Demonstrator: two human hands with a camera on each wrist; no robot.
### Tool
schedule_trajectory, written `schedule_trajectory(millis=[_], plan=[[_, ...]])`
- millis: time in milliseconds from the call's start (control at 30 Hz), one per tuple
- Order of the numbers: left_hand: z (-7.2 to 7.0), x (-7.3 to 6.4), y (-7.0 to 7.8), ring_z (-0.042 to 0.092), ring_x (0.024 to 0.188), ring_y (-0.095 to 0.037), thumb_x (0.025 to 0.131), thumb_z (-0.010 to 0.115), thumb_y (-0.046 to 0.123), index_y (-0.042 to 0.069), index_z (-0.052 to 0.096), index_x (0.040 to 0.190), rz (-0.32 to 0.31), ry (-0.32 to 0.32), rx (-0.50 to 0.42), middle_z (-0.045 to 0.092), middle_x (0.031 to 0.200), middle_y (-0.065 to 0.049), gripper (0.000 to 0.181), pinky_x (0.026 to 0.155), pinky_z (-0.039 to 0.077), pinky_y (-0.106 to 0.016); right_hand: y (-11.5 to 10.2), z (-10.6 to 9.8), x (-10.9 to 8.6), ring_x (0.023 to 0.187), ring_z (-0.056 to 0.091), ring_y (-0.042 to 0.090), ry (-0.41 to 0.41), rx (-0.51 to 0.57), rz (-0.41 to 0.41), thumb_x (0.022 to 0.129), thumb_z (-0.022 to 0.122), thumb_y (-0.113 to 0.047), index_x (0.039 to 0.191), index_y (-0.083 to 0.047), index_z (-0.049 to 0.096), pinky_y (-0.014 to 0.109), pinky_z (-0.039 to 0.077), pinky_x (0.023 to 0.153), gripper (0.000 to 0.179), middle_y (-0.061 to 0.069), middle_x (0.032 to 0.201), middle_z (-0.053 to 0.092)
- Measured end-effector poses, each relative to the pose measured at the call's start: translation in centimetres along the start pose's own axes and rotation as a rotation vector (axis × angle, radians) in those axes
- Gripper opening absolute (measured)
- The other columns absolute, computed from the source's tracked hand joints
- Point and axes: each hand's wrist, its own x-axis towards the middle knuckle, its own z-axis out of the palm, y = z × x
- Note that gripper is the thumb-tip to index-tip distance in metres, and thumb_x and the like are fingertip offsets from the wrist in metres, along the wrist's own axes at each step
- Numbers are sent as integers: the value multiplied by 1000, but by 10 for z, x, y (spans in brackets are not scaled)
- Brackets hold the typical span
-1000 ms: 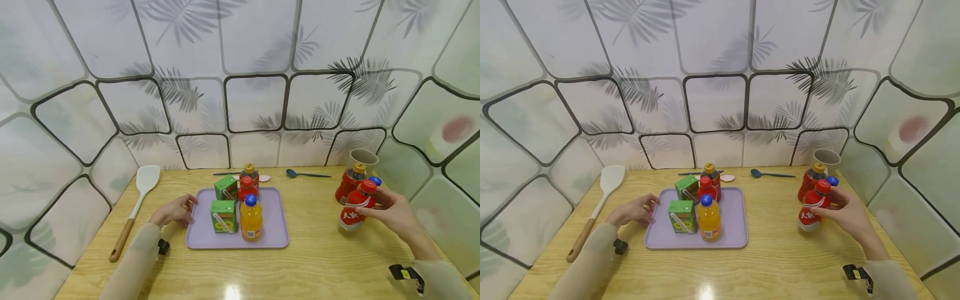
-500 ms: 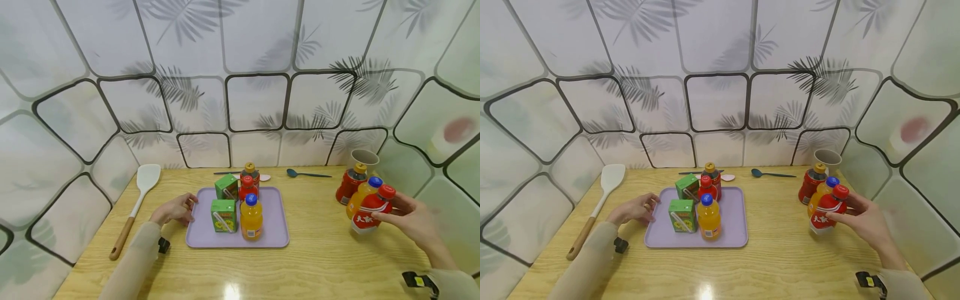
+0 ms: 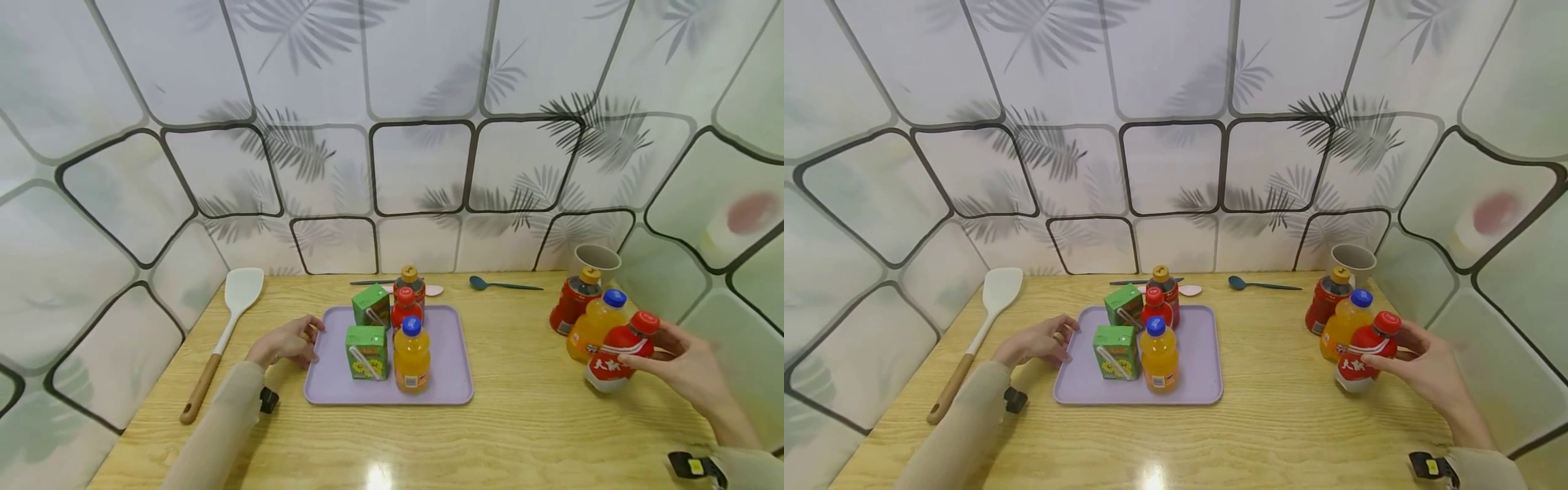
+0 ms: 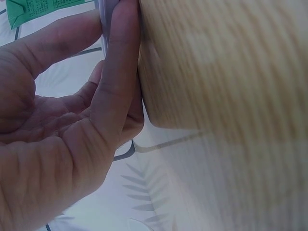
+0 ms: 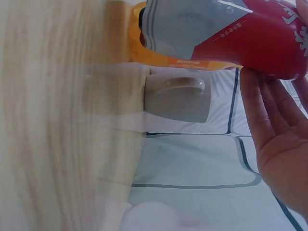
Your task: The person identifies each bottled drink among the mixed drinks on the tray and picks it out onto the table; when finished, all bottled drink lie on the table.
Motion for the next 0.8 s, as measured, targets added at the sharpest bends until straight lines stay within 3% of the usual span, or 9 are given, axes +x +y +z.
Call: schedule_trajectory(millis=[800], plan=[[1, -2, 1, 58, 79, -23, 74, 65, -16, -1, 39, 127, -5, 9, 1, 41, 104, -14, 61, 65, 61, -33, 16, 3, 2, 84, 57, -13, -27, -69, -31, 84, 77, -11, 124, -35, 49, 11, 53, 65, 54, -37, 99, 52]])
